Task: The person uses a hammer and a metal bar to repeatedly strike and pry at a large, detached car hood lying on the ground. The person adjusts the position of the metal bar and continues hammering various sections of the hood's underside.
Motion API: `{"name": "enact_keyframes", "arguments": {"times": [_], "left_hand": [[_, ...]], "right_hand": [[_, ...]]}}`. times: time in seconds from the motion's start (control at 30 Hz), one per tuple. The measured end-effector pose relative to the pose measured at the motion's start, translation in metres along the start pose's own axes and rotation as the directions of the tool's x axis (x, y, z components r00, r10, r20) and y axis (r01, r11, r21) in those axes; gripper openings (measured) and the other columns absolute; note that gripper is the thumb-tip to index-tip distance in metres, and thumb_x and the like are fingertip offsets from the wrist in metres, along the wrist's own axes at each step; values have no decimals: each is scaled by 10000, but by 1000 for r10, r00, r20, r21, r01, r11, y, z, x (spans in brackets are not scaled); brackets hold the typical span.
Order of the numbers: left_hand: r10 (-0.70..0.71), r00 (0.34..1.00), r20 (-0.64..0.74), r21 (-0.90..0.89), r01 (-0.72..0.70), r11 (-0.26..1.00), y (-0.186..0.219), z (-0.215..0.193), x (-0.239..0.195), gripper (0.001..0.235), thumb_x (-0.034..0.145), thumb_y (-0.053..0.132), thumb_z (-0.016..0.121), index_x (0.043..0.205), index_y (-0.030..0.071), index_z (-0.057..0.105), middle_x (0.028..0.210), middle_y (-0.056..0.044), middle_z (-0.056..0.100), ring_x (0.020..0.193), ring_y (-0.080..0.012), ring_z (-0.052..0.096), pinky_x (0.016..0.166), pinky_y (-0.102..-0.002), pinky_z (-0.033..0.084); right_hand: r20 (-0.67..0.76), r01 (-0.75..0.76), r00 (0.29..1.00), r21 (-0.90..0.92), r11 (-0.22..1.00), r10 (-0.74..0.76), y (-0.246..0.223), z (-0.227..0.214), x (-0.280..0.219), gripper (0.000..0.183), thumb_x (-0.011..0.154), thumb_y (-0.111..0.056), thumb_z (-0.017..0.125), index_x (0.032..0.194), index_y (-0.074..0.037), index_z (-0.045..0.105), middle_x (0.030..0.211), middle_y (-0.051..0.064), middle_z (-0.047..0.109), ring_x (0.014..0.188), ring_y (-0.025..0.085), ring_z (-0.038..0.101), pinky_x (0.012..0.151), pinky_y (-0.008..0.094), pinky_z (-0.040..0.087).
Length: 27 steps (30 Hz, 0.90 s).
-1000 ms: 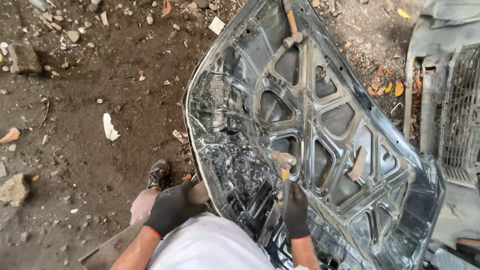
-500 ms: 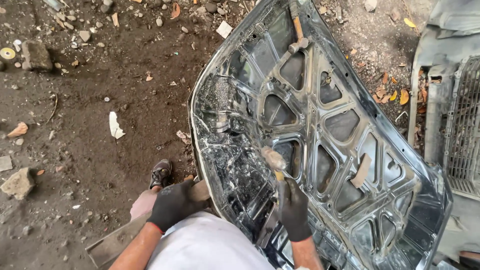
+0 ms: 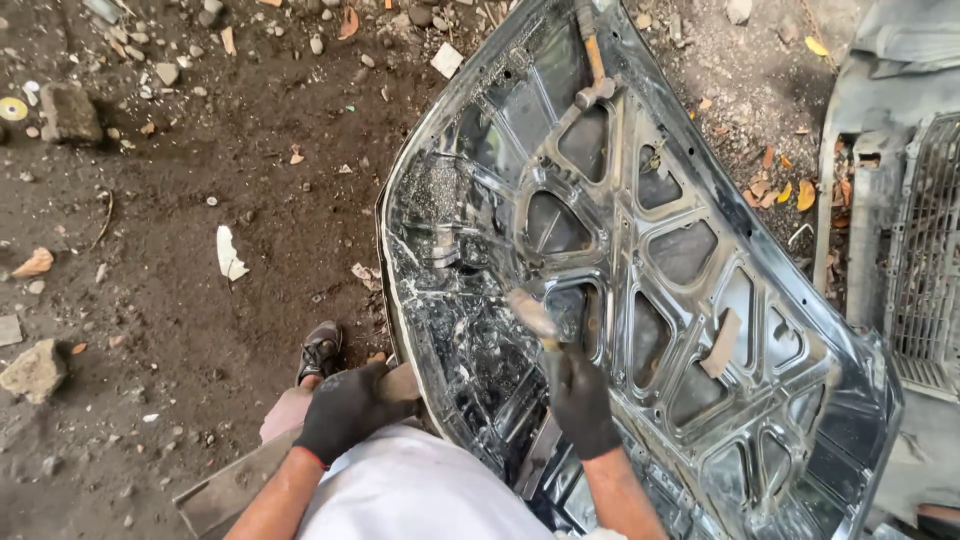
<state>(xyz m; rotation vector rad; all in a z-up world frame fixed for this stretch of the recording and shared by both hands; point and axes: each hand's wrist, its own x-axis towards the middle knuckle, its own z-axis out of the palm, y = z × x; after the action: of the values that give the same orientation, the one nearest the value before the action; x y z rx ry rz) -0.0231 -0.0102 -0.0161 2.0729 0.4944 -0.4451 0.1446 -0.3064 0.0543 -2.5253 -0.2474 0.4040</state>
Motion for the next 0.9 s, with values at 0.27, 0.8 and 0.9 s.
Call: {"name": "enact_keyframes", "arguments": {"times": [0.27, 0.8, 0.9], "left_hand": [[-23, 999, 33, -1, 23, 1000, -2, 0, -2, 674, 716, 652, 776, 1049, 69, 716, 948, -173, 756, 916, -359, 731, 808, -469, 561], [-1, 999, 51, 16, 1, 1000, -4, 2, -3, 686, 715, 693, 764, 1087, 119, 723, 958, -171, 767, 939, -346, 747, 857, -451, 560], [-22, 999, 25, -94, 24, 995, -3, 1, -2, 709, 701, 653, 765, 1145, 104, 699, 977, -170, 757, 923, -359, 740, 779, -464, 571]], "right_hand": [[-40, 162, 986, 2, 987, -162, -27, 0, -3, 289, 1020, -248, 495, 986, -34, 687, 726, 149, 679, 584, 269, 660, 542, 420, 498], [6, 75, 997, -71, 995, -74, 11, -6, 15, 298, 1054, -281, 521, 958, -74, 714, 753, 157, 706, 679, 315, 712, 625, 432, 553], [-19, 66, 998, -4, 998, -67, 34, -6, -7, 286, 1030, -249, 486, 968, -87, 713, 748, 158, 713, 647, 311, 726, 605, 430, 556]]}}
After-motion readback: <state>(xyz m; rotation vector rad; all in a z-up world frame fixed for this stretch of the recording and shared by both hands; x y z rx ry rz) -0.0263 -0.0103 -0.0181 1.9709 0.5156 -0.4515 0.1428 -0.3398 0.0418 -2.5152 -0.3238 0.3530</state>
